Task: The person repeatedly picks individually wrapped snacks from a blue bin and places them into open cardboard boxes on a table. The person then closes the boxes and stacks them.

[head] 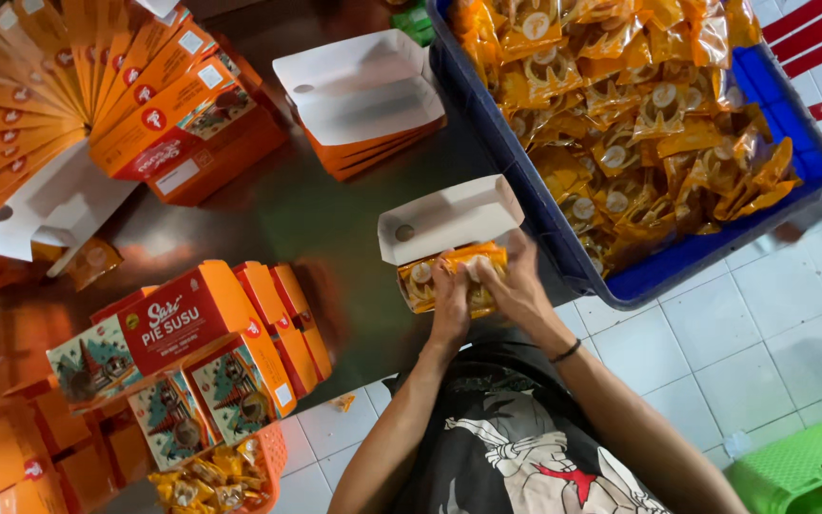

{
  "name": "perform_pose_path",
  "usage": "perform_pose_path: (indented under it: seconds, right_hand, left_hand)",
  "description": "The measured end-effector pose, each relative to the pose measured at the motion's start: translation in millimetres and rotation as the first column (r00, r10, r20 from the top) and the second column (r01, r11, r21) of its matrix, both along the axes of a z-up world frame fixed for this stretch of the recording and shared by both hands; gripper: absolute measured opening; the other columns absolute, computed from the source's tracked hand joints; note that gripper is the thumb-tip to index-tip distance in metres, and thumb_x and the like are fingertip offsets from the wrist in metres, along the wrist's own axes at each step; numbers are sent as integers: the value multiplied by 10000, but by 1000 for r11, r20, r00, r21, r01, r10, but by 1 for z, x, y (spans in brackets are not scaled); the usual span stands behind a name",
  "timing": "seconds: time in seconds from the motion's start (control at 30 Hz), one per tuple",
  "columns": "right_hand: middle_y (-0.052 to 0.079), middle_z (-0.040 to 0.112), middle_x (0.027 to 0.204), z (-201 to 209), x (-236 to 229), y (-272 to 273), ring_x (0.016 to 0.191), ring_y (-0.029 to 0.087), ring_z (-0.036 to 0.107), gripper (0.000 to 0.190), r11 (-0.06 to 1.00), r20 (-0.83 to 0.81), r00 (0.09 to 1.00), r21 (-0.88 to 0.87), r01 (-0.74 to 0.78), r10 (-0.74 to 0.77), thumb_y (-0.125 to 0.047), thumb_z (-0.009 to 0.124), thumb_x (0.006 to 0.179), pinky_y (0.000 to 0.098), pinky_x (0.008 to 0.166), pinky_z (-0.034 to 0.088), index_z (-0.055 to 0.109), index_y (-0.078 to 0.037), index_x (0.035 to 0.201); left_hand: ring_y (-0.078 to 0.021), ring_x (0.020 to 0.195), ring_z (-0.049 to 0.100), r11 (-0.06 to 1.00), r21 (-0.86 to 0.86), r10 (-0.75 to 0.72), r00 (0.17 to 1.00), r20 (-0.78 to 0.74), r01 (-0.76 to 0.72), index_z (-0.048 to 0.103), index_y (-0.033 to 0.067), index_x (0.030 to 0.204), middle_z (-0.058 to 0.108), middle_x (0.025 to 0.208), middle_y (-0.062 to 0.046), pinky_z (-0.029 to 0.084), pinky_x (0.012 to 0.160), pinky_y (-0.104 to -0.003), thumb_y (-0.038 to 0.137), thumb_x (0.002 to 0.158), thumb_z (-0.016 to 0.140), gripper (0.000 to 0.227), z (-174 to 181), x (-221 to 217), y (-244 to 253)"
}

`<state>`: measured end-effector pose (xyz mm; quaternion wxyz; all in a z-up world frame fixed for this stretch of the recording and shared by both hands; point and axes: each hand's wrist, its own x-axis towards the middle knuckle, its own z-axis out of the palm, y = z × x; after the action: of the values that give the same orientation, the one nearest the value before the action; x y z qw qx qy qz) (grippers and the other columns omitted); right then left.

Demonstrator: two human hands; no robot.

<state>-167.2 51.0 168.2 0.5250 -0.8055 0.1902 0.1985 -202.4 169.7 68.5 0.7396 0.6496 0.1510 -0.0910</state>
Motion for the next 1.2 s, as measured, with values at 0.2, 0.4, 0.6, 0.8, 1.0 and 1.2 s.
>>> perform_pose_path:
  seconds: [0.2,0.4,0.6,0.8,1.0,1.2]
  right_hand:
    - [250,716,1115,-84,2,-36,1114,440,675,727,941,-189,978,-337,18,-86,-695,735,805,542,956,547,547,-174,1276]
    - [217,726,1183,-130,9,-23,1150,409,675,669,985,-122,989,-141,-96,79,-663,633,914,544,961,551,529,-138,1315]
    - [345,614,1287,-150,-7,-5,1241,517,569,692,991,9,996,-99,-88,90,-558,583,974,628,1070,455,412,-91,1455]
    - [317,675,1081,-134,1,4,1047,556,644,614,984,266,962,-179,-7,55,-484,667,972,628,906,521,433,-165,1442]
    - [321,665,1053,-141,6,6,1004,556,653,567,968,413,910,-237,85,21,-412,678,1005,625,848,534,412,-120,1411]
    - [454,552,1269,-139,13,9,1125,583,607,844,840,240,857,-433,-327,457,-548,592,998,621,849,543,350,81,1506]
  left_hand:
    - [-467,1254,499,558,830,-402,871,282,-11,368,-3,1557,496,1321,-291,359,1100,-537,439,1094,380,640,-33,8,19]
    - [-564,1489,211,135,981,-511,858,-52,140,447,31,1534,356,1584,-316,205,1195,-634,394,992,541,660,-56,-8,65]
    - [-525,1521,135,230,957,-377,922,-82,179,288,111,1622,169,1658,-301,133,1223,-602,453,1022,455,711,-66,-28,94]
    - [-551,1515,138,154,960,-349,922,-169,234,264,220,1630,147,1653,-315,169,1210,-639,560,941,536,815,-65,-33,90]
    - [-537,1522,148,172,971,-327,939,-105,168,256,240,1637,157,1659,-300,189,1205,-637,526,919,597,845,-72,-31,86]
    - [-511,1540,107,214,950,-322,934,-153,229,256,258,1633,128,1678,-277,139,1229,-619,512,914,612,842,-70,-31,90]
